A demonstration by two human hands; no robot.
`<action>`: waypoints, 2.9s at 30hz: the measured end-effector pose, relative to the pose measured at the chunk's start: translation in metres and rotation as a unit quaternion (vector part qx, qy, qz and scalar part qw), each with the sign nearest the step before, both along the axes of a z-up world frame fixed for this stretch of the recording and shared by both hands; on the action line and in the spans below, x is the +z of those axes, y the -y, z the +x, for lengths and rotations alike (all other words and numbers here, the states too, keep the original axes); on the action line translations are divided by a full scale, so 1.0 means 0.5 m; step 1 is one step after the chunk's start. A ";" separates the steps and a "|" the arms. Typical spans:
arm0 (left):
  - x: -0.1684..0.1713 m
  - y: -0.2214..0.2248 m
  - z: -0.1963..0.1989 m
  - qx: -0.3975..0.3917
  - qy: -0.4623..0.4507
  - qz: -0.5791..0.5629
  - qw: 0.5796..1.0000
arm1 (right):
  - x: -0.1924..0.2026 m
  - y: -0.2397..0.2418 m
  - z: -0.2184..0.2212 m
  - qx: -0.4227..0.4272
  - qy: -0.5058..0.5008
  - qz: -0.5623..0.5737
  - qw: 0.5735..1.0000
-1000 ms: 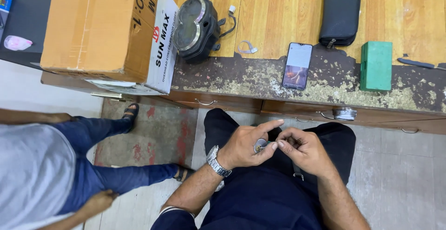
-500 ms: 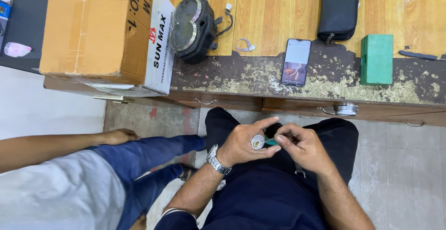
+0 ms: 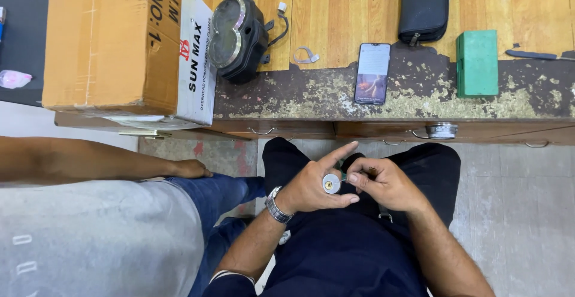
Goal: The person sits on the floor and uses a small metal pick to manipulate the internal pins of a detached lock cylinder held in the left hand. The person repeatedly inserts and withdraws the pick while rotating the cylinder, occasionally tapping it against the leg. A smartphone and other tools remain on the nearby counter.
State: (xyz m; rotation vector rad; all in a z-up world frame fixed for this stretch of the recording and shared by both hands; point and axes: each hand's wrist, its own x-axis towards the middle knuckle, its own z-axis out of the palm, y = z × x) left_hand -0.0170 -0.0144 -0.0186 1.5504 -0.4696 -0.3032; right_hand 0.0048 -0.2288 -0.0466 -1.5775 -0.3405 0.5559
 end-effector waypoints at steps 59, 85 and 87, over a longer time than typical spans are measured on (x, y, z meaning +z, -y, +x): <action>0.008 -0.026 0.040 -0.124 -0.228 0.218 0.941 | -0.049 -0.015 0.003 -0.003 -0.141 -0.156 0.978; -0.041 -0.012 0.024 0.003 -0.190 0.231 0.954 | -0.037 -0.018 0.005 0.000 -0.156 -0.192 0.969; -0.016 -0.012 0.028 0.002 -0.170 0.271 0.948 | -0.038 -0.016 0.007 0.003 -0.144 -0.207 0.968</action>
